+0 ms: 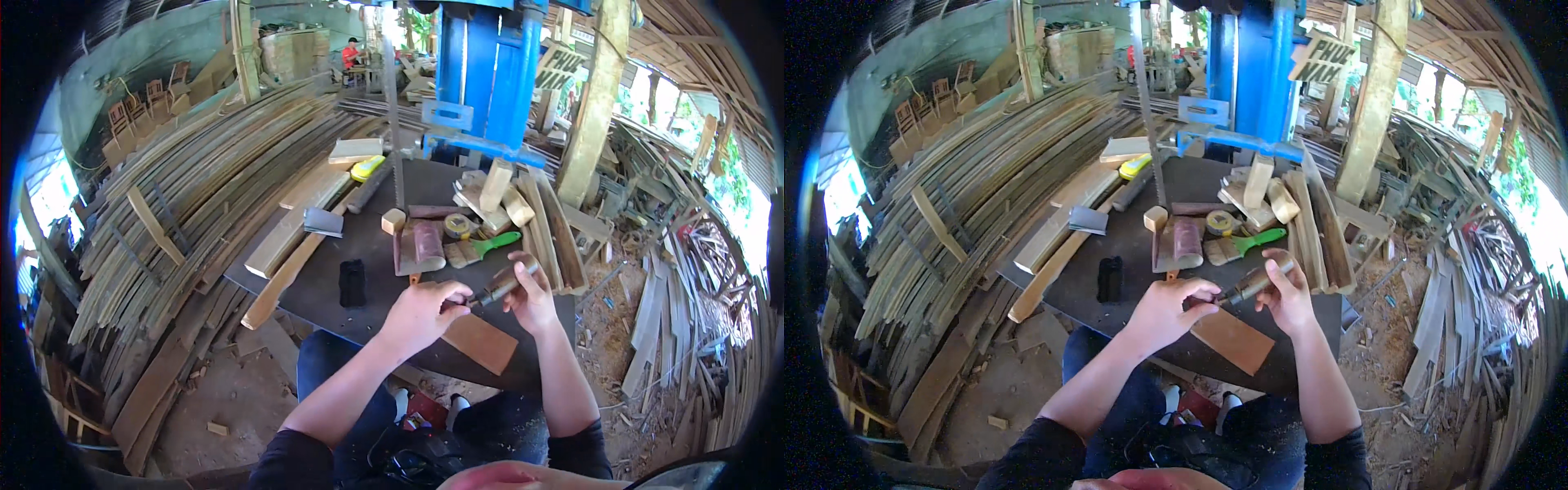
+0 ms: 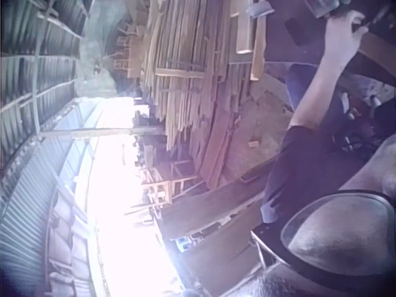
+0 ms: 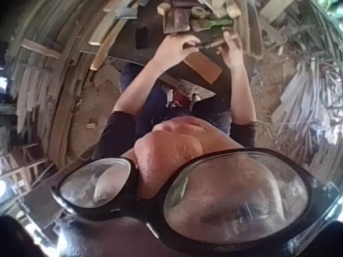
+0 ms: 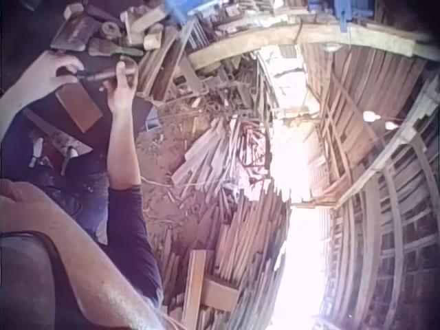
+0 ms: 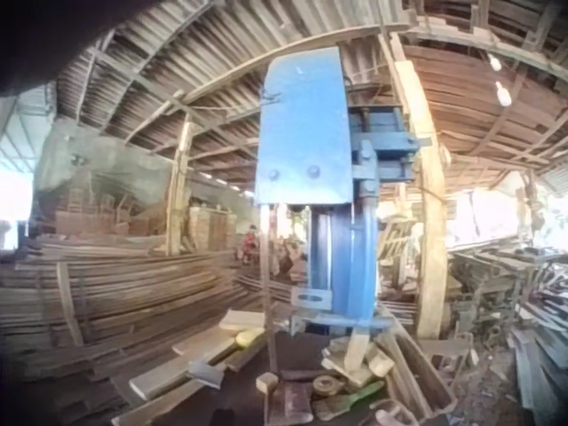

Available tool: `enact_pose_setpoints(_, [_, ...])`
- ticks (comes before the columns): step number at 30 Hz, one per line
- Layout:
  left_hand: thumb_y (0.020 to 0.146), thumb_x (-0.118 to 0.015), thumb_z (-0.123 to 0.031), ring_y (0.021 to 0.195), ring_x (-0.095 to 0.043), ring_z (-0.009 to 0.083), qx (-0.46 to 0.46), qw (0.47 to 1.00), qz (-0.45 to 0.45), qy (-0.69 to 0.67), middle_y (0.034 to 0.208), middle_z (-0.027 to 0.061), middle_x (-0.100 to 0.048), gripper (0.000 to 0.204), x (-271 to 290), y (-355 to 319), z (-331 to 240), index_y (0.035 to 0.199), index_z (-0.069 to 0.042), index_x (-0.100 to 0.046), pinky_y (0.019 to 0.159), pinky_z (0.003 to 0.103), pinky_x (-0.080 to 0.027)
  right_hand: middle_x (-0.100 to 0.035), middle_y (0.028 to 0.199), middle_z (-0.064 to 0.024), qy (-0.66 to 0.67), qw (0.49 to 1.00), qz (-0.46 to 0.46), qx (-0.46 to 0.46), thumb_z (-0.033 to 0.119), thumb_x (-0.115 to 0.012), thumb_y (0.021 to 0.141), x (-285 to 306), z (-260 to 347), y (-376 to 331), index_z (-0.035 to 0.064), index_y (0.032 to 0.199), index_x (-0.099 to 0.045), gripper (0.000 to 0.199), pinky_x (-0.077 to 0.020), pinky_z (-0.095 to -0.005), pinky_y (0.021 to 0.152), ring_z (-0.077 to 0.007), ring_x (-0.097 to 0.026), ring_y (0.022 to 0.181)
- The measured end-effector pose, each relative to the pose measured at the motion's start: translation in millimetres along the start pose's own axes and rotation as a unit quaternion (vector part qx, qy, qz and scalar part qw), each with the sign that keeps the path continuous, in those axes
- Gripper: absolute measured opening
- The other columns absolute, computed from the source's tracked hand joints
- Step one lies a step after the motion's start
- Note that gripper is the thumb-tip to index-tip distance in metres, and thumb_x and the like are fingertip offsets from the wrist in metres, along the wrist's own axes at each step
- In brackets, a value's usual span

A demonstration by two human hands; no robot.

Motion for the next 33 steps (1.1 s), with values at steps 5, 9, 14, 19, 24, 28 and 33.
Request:
enact_pose_setpoints(5, [0.092,-0.084,-0.020,0.089,-0.078,0.0285,-0.010,0.998,-0.018,0.054,0.098,0.0074,-0.083,0.038,6,8,0,0.126,-0.014,-0.069,0.083,0.040,-0.061,-0.074,0.099,-0.0110,0.012,0.999,0.039,-0.011,0.015,-0.071,0.106,-4,1,1,0.0080,0.140,-0.054,0.038,-0.0669,-0.0377,0.067,-0.0217,-0.076,0.079])
enact_pose_setpoints(9, [0.091,-0.085,-0.019,0.082,-0.079,0.0258,-0.012,1.000,-0.007,0.003,0.093,0.0074,-0.083,0.038,-3,14,4,0.125,-0.014,-0.069,0.080,0.039,-0.061,-0.075,0.113,-0.0163,0.012,0.998,0.064,-0.008,0.012,-0.071,0.105,5,7,1,0.0091,0.141,-0.053,0.040,-0.0659,-0.0391,0.071,-0.0241,-0.076,0.086])
enact_pose_setpoints(14, [0.089,-0.087,-0.016,0.080,-0.080,0.0231,0.009,0.999,-0.026,-0.046,0.091,0.0089,-0.083,0.044,1,13,7,0.129,-0.013,-0.069,0.077,0.036,-0.062,-0.072,0.128,-0.0226,0.027,0.995,0.097,-0.007,0.009,-0.072,0.104,6,4,-2,0.0094,0.140,-0.053,0.040,-0.0658,-0.0408,0.080,-0.0271,-0.077,0.095])
enact_pose_setpoints(19, [0.088,-0.087,-0.014,0.081,-0.080,0.0234,0.007,1.000,-0.002,-0.030,0.091,0.0091,-0.082,0.047,-1,16,8,0.131,-0.012,-0.069,0.077,0.036,-0.061,-0.073,0.128,-0.0234,0.011,0.995,0.093,-0.031,0.006,-0.073,0.102,14,2,2,0.0087,0.138,-0.054,0.040,-0.0684,-0.0445,0.079,-0.0290,-0.077,0.097])
enact_pose_setpoints(24, [0.088,-0.087,-0.010,0.079,-0.078,0.0236,-0.001,0.999,-0.013,-0.030,0.091,0.0088,-0.081,0.047,1,20,5,0.131,-0.012,-0.069,0.075,0.037,-0.060,-0.072,0.129,-0.0210,-0.021,0.998,0.064,0.020,0.007,-0.074,0.103,7,4,4,0.0081,0.136,-0.057,0.037,-0.0694,-0.0443,0.079,-0.0258,-0.077,0.099])
enact_pose_setpoints(28, [0.088,-0.086,-0.010,0.081,-0.079,0.0229,-0.002,0.999,0.004,-0.048,0.097,0.0093,-0.083,0.048,4,27,5,0.133,-0.014,-0.070,0.077,0.037,-0.061,-0.074,0.128,-0.0210,0.010,0.997,0.069,0.019,0.015,-0.075,0.104,15,-4,-1,0.0089,0.142,-0.056,0.043,-0.0688,-0.0404,0.081,-0.0251,-0.078,0.094])
enact_pose_setpoints(33, [0.089,-0.087,-0.014,0.084,-0.080,0.0231,-0.033,0.998,0.003,-0.050,0.099,0.0081,-0.084,0.044,0,44,15,0.131,-0.014,-0.072,0.077,0.036,-0.061,-0.075,0.120,-0.0185,-0.019,0.995,0.023,0.093,0.020,-0.071,0.108,7,2,5,0.0095,0.136,-0.058,0.032,-0.0670,-0.0413,0.081,-0.0242,-0.076,0.093])
Point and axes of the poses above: each hand's wrist, its own y-axis towards the middle knuckle, its own x-axis out of the back of the hand, z = x × y, the point moved 2 cm from there along y, towards the middle knuckle
